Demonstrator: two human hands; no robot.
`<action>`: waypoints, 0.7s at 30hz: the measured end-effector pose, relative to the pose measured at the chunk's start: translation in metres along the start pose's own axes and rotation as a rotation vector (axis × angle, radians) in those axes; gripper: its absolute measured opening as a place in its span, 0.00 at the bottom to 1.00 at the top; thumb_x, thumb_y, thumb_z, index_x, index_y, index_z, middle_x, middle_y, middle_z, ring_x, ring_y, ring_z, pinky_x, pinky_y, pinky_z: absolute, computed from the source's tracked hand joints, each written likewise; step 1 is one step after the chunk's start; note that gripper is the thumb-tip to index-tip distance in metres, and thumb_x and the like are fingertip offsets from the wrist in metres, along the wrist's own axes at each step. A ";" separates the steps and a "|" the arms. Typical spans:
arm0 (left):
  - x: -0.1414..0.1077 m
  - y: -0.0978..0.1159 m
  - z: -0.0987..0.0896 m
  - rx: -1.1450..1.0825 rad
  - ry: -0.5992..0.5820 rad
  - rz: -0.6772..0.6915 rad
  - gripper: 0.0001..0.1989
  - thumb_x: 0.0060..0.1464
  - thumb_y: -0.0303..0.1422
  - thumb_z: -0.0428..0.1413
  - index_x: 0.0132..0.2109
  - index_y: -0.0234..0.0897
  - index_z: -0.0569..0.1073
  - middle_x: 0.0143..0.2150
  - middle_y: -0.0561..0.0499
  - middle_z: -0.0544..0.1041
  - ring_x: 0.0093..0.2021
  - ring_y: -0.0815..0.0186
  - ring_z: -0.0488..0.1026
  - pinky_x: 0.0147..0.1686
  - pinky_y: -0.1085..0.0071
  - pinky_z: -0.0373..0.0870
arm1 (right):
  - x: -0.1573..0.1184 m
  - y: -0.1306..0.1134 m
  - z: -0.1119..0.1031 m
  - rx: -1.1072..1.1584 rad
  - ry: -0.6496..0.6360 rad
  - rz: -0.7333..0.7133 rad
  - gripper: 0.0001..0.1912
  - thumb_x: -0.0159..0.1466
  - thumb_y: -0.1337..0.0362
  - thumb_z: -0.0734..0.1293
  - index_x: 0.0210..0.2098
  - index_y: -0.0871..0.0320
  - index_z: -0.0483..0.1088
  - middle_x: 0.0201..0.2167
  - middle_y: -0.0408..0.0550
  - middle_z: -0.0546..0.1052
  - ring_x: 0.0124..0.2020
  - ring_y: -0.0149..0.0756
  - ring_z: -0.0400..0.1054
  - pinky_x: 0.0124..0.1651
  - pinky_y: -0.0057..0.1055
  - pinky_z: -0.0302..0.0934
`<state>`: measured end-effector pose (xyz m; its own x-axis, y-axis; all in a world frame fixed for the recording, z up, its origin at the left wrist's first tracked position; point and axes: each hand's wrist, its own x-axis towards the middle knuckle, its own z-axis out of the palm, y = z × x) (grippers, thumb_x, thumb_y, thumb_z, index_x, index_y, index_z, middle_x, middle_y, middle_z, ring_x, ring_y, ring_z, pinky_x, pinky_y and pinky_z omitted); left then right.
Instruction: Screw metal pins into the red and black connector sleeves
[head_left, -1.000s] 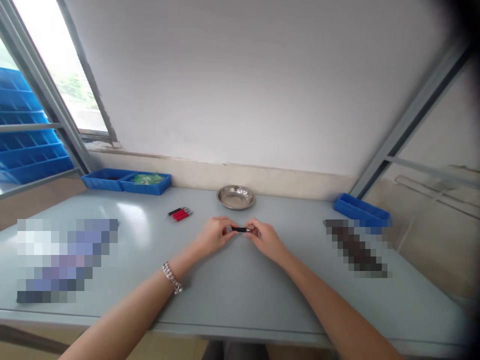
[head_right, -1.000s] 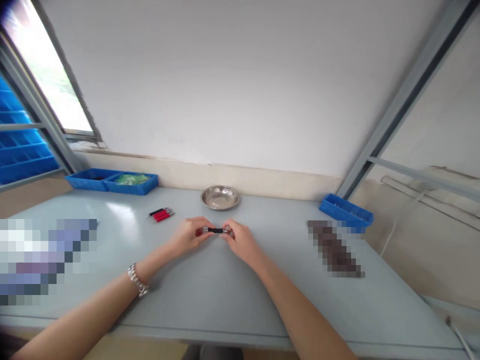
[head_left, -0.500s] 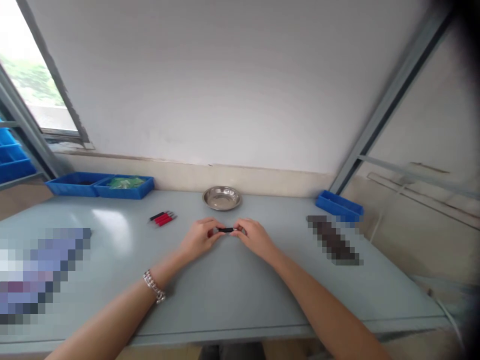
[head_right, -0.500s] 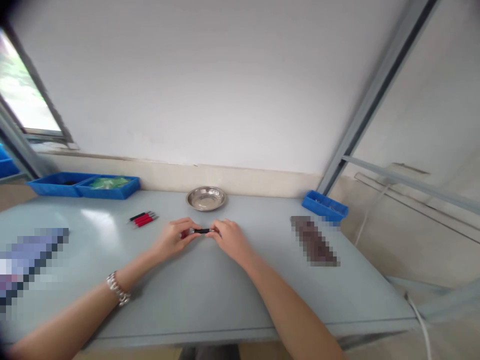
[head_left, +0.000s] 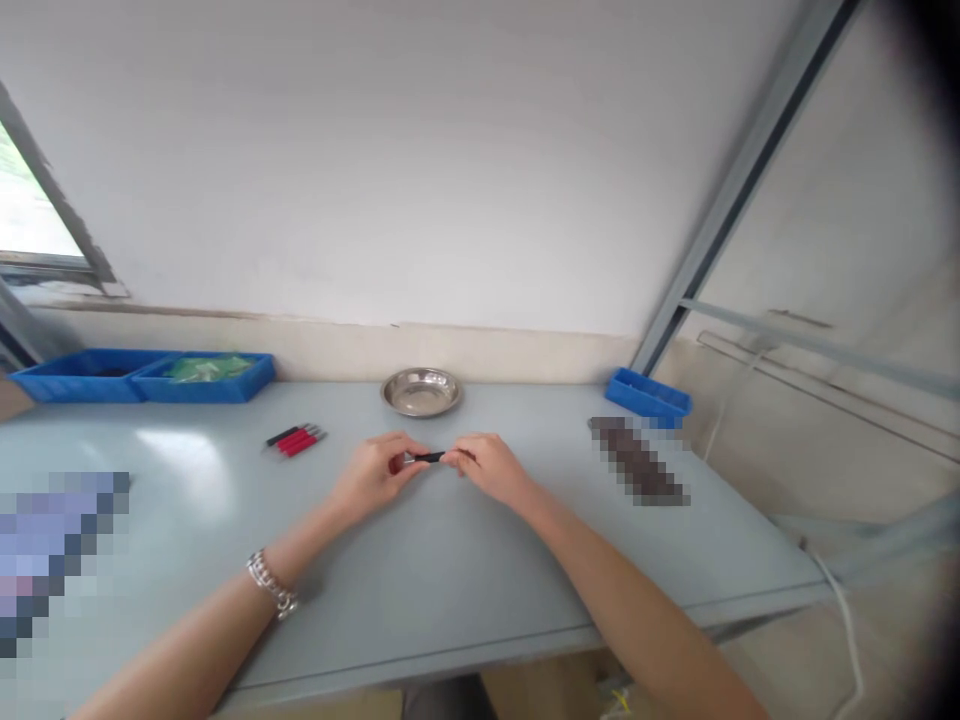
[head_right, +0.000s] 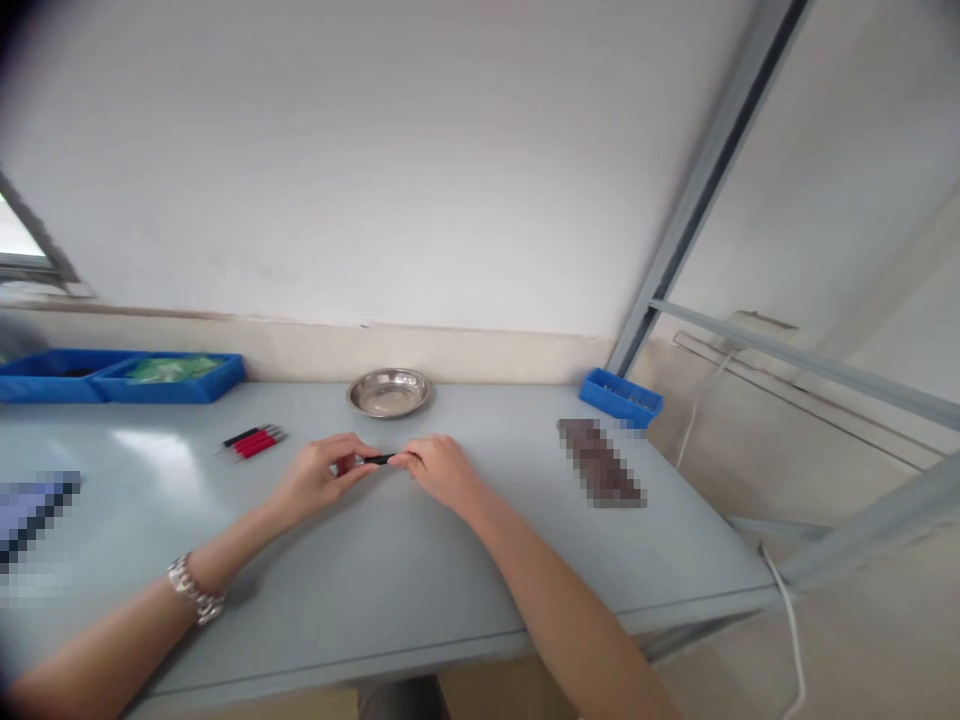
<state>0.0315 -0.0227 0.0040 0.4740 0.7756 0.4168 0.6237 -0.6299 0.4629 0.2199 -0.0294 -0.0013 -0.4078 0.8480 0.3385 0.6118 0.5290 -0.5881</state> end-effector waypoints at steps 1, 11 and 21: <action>0.000 0.001 -0.001 -0.001 -0.006 -0.001 0.12 0.50 0.37 0.51 0.36 0.35 0.73 0.26 0.53 0.69 0.21 0.75 0.61 0.25 0.77 0.60 | 0.000 0.000 -0.001 0.030 -0.023 0.026 0.17 0.61 0.59 0.57 0.20 0.58 0.66 0.18 0.41 0.69 0.22 0.27 0.60 0.28 0.24 0.51; 0.000 -0.008 0.001 0.084 0.105 0.003 0.11 0.52 0.37 0.48 0.36 0.36 0.70 0.27 0.54 0.67 0.19 0.75 0.59 0.23 0.78 0.58 | -0.032 0.104 -0.128 0.095 0.593 0.402 0.15 0.57 0.55 0.56 0.32 0.60 0.65 0.28 0.50 0.72 0.24 0.33 0.68 0.34 0.32 0.60; -0.001 -0.012 0.006 0.091 0.018 0.021 0.12 0.52 0.37 0.47 0.38 0.37 0.70 0.28 0.54 0.67 0.20 0.74 0.59 0.23 0.77 0.58 | -0.064 0.171 -0.131 0.072 0.700 0.561 0.13 0.59 0.60 0.52 0.34 0.58 0.63 0.33 0.50 0.71 0.25 0.33 0.70 0.36 0.34 0.61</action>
<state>0.0274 -0.0161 -0.0066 0.4768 0.7610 0.4399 0.6680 -0.6390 0.3814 0.4389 0.0111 -0.0273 0.4592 0.8191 0.3439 0.5431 0.0475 -0.8383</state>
